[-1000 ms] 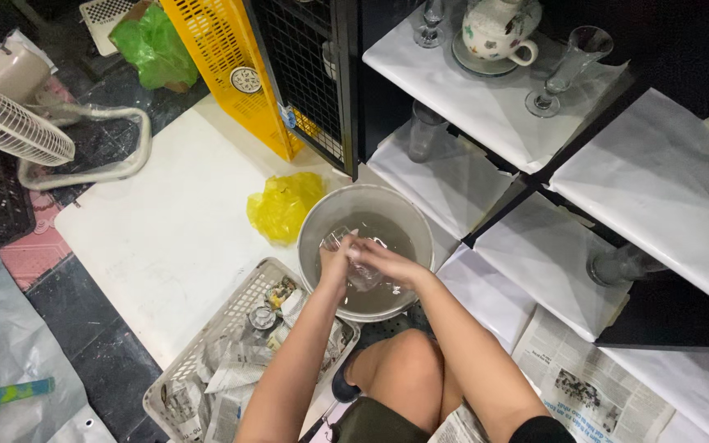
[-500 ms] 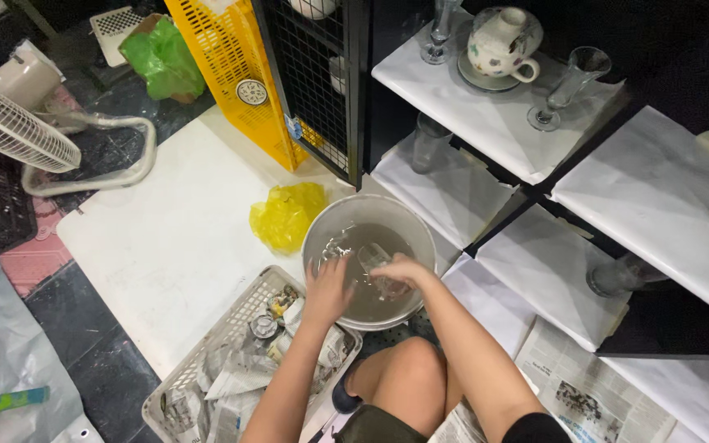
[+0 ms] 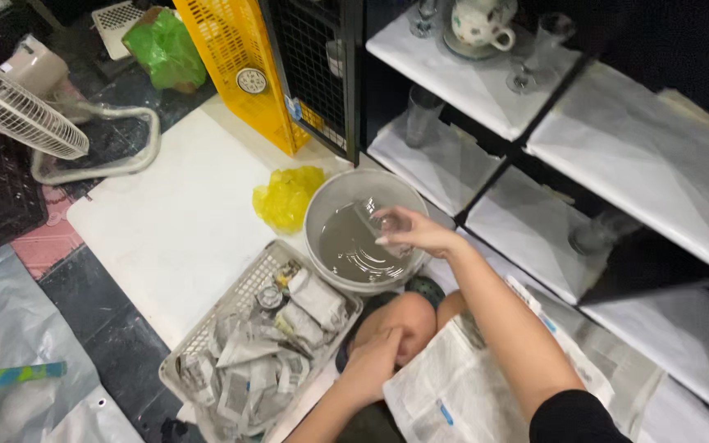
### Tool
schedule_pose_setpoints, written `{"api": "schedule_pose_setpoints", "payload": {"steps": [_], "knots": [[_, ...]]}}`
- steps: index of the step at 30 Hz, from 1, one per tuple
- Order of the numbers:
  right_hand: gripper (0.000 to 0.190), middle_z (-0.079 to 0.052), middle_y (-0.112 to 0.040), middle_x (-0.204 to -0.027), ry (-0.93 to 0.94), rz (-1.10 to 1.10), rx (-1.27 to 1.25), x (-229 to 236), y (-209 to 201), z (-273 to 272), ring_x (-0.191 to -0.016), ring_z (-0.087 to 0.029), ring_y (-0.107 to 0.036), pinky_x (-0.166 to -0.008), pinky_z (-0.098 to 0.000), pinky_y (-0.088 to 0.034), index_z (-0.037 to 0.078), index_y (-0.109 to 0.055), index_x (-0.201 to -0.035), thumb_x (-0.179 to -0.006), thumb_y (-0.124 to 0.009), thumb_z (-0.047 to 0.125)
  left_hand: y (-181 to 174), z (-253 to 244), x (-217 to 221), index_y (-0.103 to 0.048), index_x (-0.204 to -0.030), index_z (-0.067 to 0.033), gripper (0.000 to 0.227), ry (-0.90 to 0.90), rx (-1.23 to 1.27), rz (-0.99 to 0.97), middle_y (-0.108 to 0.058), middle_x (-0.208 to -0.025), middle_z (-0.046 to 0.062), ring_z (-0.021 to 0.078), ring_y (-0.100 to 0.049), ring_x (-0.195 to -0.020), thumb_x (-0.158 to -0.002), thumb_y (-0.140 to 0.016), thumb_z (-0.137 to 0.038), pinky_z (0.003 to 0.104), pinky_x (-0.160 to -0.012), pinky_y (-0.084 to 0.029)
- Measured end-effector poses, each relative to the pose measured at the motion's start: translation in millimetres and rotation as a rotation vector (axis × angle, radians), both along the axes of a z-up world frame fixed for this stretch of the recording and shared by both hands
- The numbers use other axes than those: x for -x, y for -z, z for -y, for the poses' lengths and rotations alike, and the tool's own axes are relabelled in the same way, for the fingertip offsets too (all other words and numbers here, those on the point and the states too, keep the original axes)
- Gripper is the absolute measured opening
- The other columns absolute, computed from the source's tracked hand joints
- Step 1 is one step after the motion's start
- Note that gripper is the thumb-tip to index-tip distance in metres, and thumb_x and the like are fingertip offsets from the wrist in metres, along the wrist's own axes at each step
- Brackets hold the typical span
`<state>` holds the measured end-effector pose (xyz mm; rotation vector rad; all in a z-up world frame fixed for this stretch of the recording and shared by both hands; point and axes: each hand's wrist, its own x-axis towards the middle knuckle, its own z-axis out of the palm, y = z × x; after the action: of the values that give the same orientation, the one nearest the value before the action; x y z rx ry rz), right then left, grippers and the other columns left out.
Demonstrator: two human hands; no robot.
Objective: The person sits on the floor and wraps various dishes, including plates, cups, and glasses, with newspaper. The person takes each item from a nearby shelf, wraps it in newspaper, and places the wrapped item into a plastic basket.
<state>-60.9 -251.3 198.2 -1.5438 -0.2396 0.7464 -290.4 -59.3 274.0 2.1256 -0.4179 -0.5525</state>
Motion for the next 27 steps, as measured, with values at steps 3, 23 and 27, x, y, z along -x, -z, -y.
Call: {"api": "schedule_pose_setpoints", "payload": {"steps": [3, 23, 27], "knots": [[0.06, -0.003, -0.062, -0.118, 0.132, 0.014, -0.205, 36.9, 3.3, 2.7, -0.108, -0.013, -0.063, -0.086, -0.0313, -0.057, 0.008, -0.052, -0.142, -0.088, -0.077, 0.005, -12.6, 7.9, 14.0, -0.042, -0.145, -0.0062, 0.07, 0.098, 0.157, 0.217, -0.05, -0.145, 0.018, 0.0354, -0.051, -0.131, -0.082, -0.067, -0.02, 0.047, -0.098, -0.047], [0.073, -0.008, -0.066, -0.129, 0.1, 0.524, 0.357, 291.9, -132.5, 71.0, -0.115, -0.021, -0.068, -0.103, -0.0382, -0.055, 0.008, -0.062, -0.132, -0.065, -0.089, 0.023, 22.2, -26.1, 66.4, -0.06, -0.129, -0.0118, 0.059, 0.137, 0.07, 0.534, -0.059, -0.136, 0.009, 0.0322, -0.052, -0.132, -0.072, -0.076, -0.011, 0.051, -0.117, -0.03], [0.079, -0.01, -0.064, -0.129, 0.108, 0.442, 0.494, 341.6, -105.9, 67.7, -0.12, -0.024, -0.065, -0.105, -0.039, -0.049, 0.009, -0.06, -0.135, -0.062, -0.089, 0.021, 26.9, -29.5, 85.9, -0.045, -0.141, -0.0091, 0.084, 0.16, 0.06, 0.752, -0.045, -0.14, 0.02, 0.0408, -0.044, -0.133, -0.067, -0.083, -0.017, 0.061, -0.117, -0.021]]}}
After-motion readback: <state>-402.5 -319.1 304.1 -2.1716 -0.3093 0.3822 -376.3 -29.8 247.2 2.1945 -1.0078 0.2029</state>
